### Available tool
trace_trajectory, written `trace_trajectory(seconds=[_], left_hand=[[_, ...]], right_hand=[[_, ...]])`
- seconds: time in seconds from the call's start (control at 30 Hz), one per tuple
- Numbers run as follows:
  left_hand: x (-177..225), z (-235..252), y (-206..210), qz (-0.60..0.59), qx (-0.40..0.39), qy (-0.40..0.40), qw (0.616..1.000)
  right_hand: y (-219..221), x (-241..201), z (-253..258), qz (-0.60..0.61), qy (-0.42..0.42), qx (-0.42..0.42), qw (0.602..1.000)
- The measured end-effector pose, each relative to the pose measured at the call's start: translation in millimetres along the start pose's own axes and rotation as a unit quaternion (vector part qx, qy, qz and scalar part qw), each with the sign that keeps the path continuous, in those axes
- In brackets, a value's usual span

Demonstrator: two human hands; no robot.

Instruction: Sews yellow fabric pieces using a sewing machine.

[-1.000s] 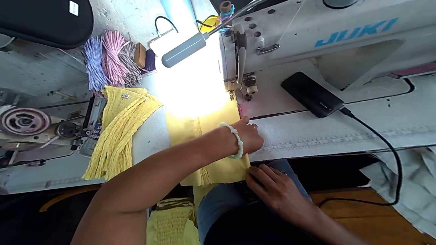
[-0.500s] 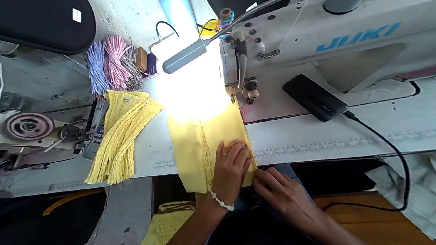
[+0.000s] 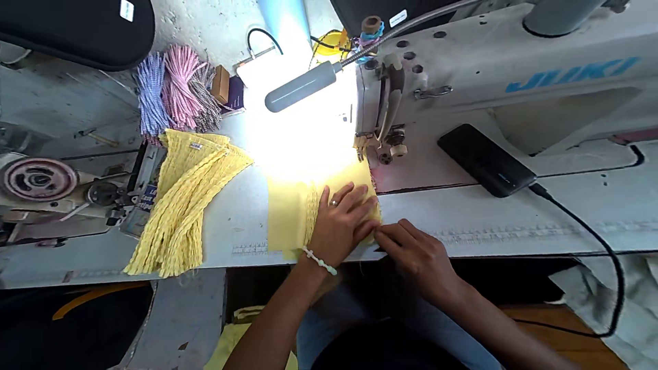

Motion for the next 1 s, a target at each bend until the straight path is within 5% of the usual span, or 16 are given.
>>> trace_trajectory(seconds=[0.23, 0.47, 1.0], left_hand=[[-23, 28, 2, -0.001, -0.038, 0.017, 0.999], [-10, 16, -3, 0.063, 0.060, -0.060, 0.994], [-57, 71, -2, 0.013, -0.053, -0.080, 0.995]], right_hand=[[14, 15, 19, 0.017, 0.033, -0.037, 0.999], [20, 23, 21, 0.024, 0.048, -0.043, 0.998], [43, 56, 63, 0.008, 0.096, -0.118, 0.988]])
Point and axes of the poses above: each hand's wrist, its own z-axis towards the middle knuckle, its own y-axis out of the palm, x = y × z, the point moved 8 cm from there along z, towards the middle knuckle, and after that the axes turned 3 degrees about -z, right-handed, at the moved point
